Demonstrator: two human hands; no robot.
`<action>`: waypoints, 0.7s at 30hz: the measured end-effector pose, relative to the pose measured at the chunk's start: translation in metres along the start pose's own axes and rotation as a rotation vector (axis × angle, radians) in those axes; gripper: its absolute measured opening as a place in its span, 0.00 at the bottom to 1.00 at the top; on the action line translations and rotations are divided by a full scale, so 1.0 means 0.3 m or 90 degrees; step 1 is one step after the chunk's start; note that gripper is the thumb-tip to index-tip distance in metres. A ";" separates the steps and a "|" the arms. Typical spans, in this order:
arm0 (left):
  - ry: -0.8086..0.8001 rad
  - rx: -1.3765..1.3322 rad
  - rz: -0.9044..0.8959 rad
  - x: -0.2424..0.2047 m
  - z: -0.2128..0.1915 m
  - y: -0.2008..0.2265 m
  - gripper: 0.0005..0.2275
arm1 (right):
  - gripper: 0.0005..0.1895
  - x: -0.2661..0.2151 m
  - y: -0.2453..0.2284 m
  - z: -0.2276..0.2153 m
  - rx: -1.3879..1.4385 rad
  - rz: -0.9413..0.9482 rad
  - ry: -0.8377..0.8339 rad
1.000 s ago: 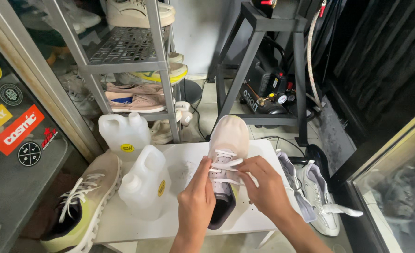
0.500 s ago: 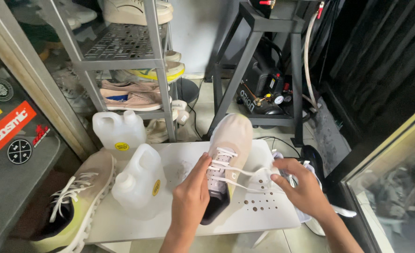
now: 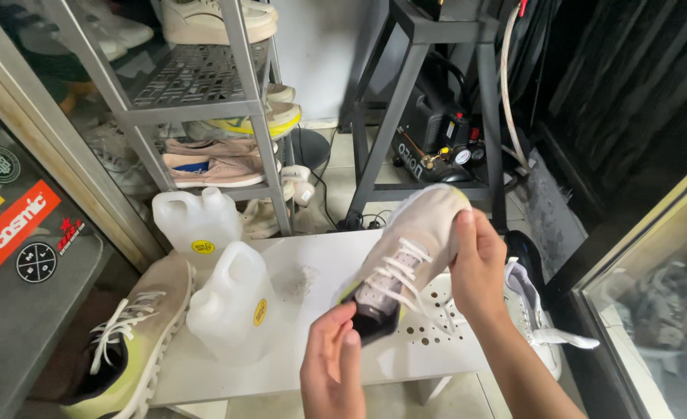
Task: The person laces a white sneaker by threading the laces through the eyelets and tightening them. The person adjusts the laces and pulls them to secure the fit.
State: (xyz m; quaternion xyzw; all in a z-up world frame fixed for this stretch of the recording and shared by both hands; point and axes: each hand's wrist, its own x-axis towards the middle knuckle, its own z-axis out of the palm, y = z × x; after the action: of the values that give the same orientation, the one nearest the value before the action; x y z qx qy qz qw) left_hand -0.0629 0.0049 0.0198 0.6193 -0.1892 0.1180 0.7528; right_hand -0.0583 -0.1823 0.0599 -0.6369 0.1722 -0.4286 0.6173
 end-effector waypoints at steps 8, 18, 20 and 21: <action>-0.043 -0.456 -0.539 0.129 0.051 0.076 0.21 | 0.14 -0.029 -0.055 0.045 -0.156 -0.198 -0.008; -0.107 -0.624 -0.530 0.098 0.057 -0.093 0.17 | 0.16 -0.004 0.024 0.053 -0.067 -0.054 -0.058; -0.098 -0.635 -0.586 0.101 0.054 -0.102 0.15 | 0.16 0.004 0.034 0.059 -0.044 -0.037 -0.073; -0.063 -0.643 -0.610 0.106 0.055 -0.079 0.15 | 0.16 0.007 0.027 0.066 -0.036 -0.021 -0.080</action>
State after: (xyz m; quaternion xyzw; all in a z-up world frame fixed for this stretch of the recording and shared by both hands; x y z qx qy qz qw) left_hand -0.0268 -0.0179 0.0152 0.2136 0.0393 -0.3579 0.9082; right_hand -0.0395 -0.1727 0.0555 -0.6822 0.1349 -0.3928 0.6018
